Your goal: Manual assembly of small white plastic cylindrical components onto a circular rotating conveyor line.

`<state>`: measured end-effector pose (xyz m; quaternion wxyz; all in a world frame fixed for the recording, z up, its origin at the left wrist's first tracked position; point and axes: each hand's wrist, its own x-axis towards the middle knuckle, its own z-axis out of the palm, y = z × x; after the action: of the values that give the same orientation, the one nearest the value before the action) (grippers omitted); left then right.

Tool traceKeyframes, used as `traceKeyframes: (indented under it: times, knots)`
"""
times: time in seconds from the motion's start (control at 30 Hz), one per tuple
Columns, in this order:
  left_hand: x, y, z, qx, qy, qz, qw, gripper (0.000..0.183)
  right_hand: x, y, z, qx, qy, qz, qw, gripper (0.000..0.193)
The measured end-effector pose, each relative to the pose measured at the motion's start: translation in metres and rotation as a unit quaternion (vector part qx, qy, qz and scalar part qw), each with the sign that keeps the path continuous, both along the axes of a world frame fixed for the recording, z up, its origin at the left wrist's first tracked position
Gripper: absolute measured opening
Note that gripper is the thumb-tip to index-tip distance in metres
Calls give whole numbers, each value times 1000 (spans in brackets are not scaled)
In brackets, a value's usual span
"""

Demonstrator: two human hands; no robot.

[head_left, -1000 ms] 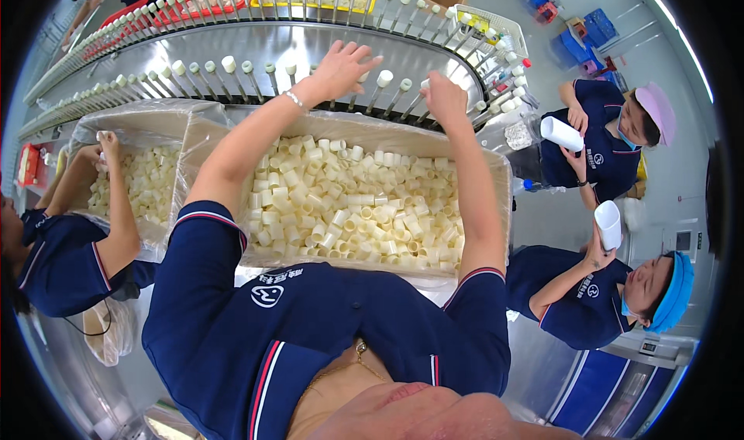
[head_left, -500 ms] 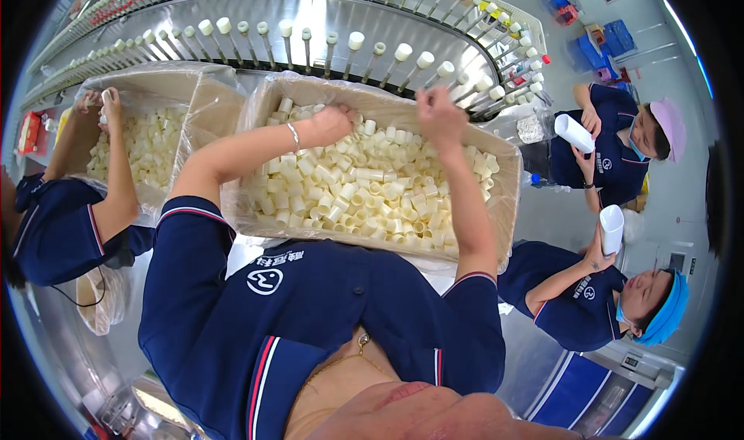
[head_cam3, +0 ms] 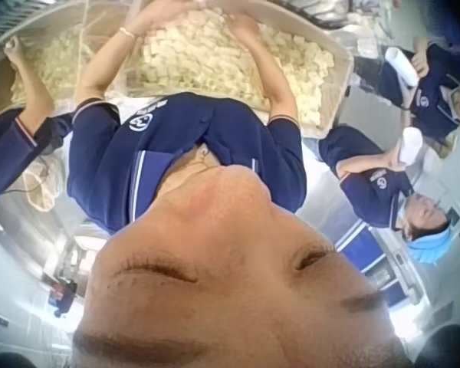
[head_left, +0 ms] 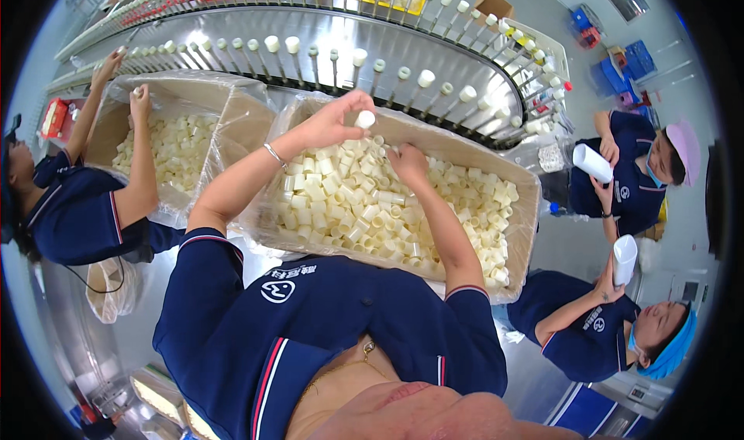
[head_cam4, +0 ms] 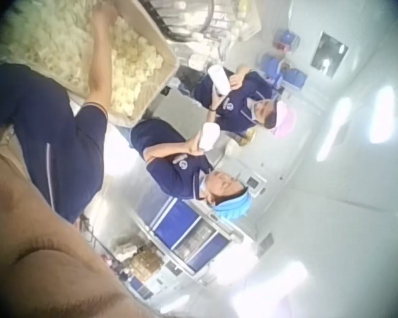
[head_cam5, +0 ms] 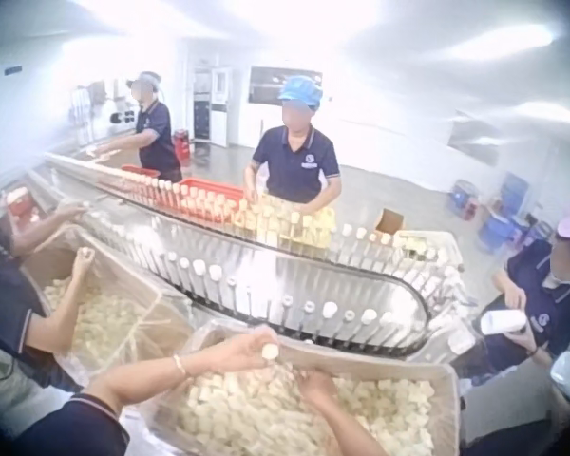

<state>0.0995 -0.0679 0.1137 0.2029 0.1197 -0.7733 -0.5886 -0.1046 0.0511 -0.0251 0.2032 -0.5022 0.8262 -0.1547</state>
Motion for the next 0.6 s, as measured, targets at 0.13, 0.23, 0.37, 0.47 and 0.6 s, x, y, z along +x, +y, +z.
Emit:
traceKeyframes:
  times: [0.13,0.23,0.37,0.47,0.6]
  knots:
    - [9,-32,9,-56,11,121,991,33,-12,24,-10,-108,-42,67,991,38]
    - [15,-69,-2,19,46,231,972,31,-18,28,26,-62,-268,75,959,34]
    - [7,-105,-3,-201,-3,276,940,30,-22,27,52,-128,-427,76,892,30]
    - [-21,-111,3,-276,-107,274,915,32,-25,25,69,-140,-442,103,880,30]
    - [-52,-124,-14,-326,-162,248,898,40,-21,28,101,-152,-477,95,860,32]
